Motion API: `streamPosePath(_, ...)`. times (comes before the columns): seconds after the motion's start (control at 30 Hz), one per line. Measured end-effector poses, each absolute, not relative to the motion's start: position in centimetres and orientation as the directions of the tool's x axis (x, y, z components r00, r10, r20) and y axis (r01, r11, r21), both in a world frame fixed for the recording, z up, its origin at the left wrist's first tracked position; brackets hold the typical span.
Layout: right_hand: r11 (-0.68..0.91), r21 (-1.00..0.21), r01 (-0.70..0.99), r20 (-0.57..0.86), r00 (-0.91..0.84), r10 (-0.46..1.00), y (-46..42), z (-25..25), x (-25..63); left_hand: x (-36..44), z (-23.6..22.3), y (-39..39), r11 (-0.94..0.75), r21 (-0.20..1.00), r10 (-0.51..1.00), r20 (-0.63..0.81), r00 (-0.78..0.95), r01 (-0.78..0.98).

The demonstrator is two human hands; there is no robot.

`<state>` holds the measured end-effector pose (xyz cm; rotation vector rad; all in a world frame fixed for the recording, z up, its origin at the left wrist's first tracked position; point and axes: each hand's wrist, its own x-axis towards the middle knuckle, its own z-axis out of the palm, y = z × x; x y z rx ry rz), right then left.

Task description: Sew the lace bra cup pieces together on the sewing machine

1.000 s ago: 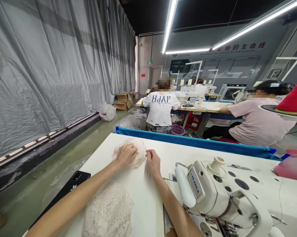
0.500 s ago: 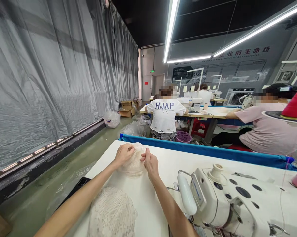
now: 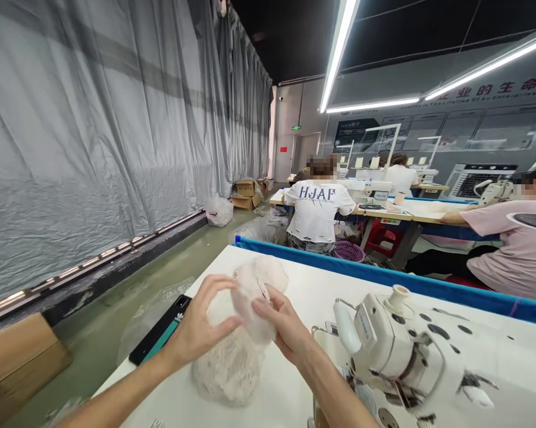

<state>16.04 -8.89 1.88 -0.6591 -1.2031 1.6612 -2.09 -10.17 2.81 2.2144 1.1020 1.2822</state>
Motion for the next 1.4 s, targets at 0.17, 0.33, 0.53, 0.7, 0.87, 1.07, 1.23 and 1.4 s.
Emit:
streamPosePath(0.17, -0.199, -0.932, -0.302, -0.025, -0.494, 0.869, -17.5, 1.3, 19.5, -2.2, 2.2, -14.8, 0.099, 0.993, 0.815, -0.048, 0.577, -0.057)
streamPosePath(0.33, -0.240, -0.950, -0.199, -0.131, -0.443, 0.887, -24.9, -1.1, 23.2, 0.4, -0.8, -21.5, 0.444, 0.882, 0.729, -0.254, 0.635, -0.157)
streamPosePath(0.53, -0.332, -0.936, -0.115, -0.231, -0.510, 0.829, -30.8, -3.8, 24.1, 2.1, -2.3, -25.7, 0.356, 0.933, 0.603, -0.276, 0.749, 0.057)
streamPosePath(0.7, -0.247, -0.969, 0.008, -0.216, -0.513, 0.831, -32.6, -4.9, 24.1, 2.9, -3.1, -27.3, 0.299, 0.932, 0.557, -0.343, 0.756, 0.202)
streamPosePath(0.87, -0.075, -0.990, 0.119, -0.127, -0.526, 0.841, -33.8, -5.4, 24.8, 3.3, -4.2, -28.9, 0.293, 0.904, 0.609, -0.427, 0.669, 0.311)
streamPosePath(1.07, -0.041, -0.943, 0.331, -0.199, -0.460, 0.865, -33.9, -6.3, 25.2, 3.0, -5.2, -28.3, 0.303, 0.872, 0.529, -0.490, 0.693, 0.385)
streamPosePath(1.23, -0.053, -0.920, 0.388, -0.239, -0.450, 0.860, -33.9, -7.0, 25.5, 3.5, -5.6, -27.7, 0.284, 0.849, 0.470, -0.528, 0.707, 0.446)
streamPosePath(1.4, -0.143, -0.929, 0.341, -0.302, -0.476, 0.826, -33.9, -7.2, 25.5, 4.1, -5.3, -27.4, 0.257, 0.882, 0.431, -0.471, 0.770, 0.396)
